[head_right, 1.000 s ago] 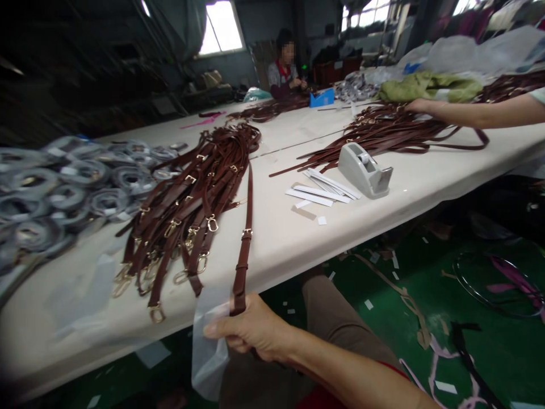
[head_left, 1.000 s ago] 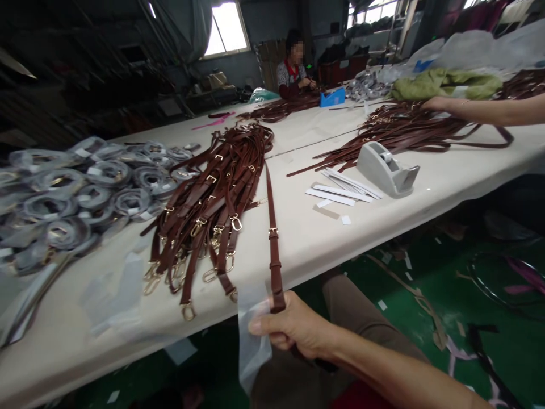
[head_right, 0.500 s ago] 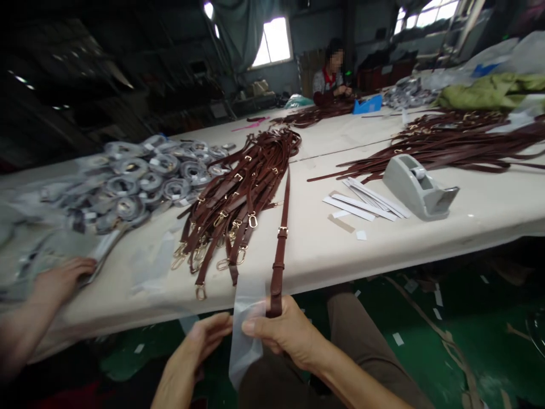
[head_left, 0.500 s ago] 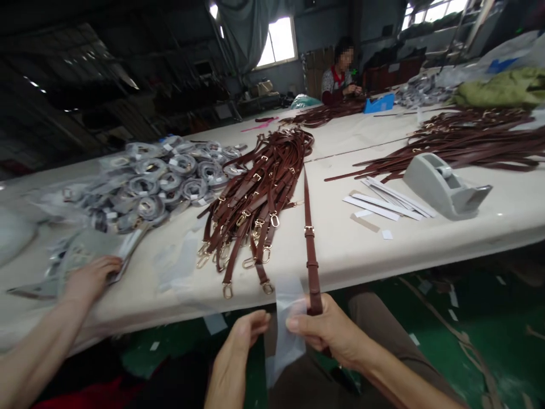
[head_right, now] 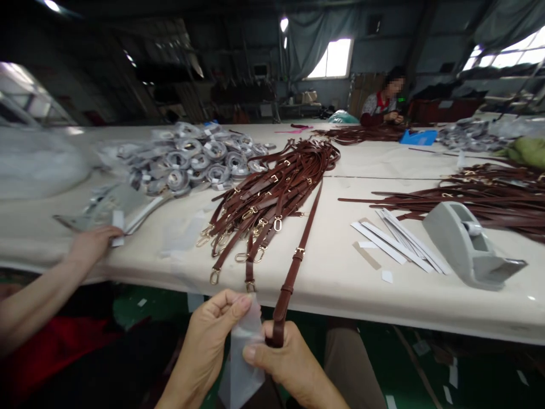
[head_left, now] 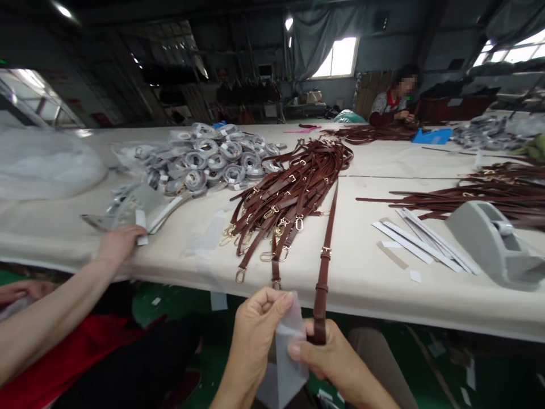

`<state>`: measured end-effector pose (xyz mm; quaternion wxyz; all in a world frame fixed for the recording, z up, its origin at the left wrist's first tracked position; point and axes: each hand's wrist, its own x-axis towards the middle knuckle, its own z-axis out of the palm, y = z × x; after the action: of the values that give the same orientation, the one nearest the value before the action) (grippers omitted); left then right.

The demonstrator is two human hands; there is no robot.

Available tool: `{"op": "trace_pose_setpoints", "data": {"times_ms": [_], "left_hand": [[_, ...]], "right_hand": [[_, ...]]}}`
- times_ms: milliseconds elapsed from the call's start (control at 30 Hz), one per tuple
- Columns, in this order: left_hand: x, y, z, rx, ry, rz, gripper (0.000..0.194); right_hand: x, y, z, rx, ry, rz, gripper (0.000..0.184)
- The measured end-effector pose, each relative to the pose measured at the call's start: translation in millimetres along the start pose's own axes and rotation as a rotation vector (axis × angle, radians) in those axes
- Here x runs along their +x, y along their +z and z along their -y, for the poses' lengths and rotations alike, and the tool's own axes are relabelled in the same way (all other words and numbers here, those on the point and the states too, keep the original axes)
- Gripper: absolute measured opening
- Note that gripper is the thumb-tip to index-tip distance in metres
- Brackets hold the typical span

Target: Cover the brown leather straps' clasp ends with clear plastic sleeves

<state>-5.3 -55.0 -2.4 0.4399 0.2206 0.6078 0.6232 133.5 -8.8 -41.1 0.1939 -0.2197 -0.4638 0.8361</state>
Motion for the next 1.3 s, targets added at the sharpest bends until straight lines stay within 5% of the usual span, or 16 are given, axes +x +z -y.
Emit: {"op": "trace_pose_setpoints", "data": {"times_ms": [133,367,533,767,967,1300], "left_hand": [[-8,6.9,-1,-0.100,0.009,-0.071,0.042],[-28,-3.1,12,-0.152,-0.091,0.196,0.041],[-31,-9.2,20,-0.042,-0.023,0.024,0.038],[-35,-19.0,12,0.181,0.182,-0.173,0.031],[-36,-15.4,20,0.190,0.170,-0.169,0.032],[-36,-6.2,10,0.189,0.261,-0.142,0.034]], "right_hand": [[1,-3,-5,-0.002,0.006,-0.022,0.049],[2,-7,-5,-0.066,0.000,-0.002,0.051],[-5,-7,2,-0.147,0.025,-0.047,0.055],[-21,-25,60,-0.724,-0.121,-0.114,0.060],[-30,-18,107,-0.650,-0.240,-0.150,0.056],[3,12,60,-0.422,-0.237,-0.141,0.036]]}}
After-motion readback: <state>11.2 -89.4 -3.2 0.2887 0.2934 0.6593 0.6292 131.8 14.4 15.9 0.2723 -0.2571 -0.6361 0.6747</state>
